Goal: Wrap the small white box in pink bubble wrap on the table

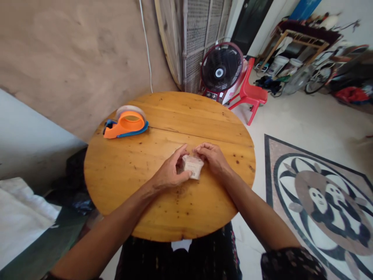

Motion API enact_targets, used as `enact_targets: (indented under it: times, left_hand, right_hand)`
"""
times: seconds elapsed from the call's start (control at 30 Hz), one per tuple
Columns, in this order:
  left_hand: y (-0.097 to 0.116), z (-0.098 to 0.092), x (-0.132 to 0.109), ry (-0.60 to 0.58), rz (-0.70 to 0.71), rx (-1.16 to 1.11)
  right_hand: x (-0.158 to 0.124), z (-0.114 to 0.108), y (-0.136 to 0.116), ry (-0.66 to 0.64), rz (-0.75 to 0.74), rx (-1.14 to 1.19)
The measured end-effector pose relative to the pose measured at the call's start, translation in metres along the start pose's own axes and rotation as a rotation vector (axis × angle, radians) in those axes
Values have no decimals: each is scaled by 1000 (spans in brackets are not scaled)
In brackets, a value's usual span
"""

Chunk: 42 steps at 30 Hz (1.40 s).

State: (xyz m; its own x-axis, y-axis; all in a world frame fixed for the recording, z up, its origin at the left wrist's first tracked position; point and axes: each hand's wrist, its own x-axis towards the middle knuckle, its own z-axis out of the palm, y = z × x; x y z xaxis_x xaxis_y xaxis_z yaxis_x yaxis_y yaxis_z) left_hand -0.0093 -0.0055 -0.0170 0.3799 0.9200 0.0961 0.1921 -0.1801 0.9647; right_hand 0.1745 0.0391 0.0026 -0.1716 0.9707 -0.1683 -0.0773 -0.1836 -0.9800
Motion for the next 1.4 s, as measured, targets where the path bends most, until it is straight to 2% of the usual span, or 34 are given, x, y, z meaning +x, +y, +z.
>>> enact_targets:
  times: [0.27, 0.5, 0.6, 0.77, 0.97, 1.07, 1.2, 1.4]
  left_hand:
    - [-3, 0, -3, -12, 132, 21]
    - [17, -3, -3, -39, 210, 357]
    - [18, -2, -5, -44, 254, 435]
    - [10, 1, -7, 18, 436, 566]
    - [8, 4, -7, 105, 522, 685]
    - [9, 4, -8, 121, 554, 701]
    - [14, 3, -10, 77, 585, 648]
    - [20, 4, -14, 43, 649, 523]
  right_hand:
    - [9, -7, 5, 15, 26, 58]
    - [12, -10, 9, 66, -48, 94]
    - [13, -11, 9, 73, -67, 114]
    - [11, -13, -9, 80, -110, 61]
    - [25, -14, -31, 25, -131, -120]
    - [38, -13, -26, 14, -113, -22]
    - [50, -14, -14, -7, -104, 139]
    - [54, -24, -10, 13, -120, 188]
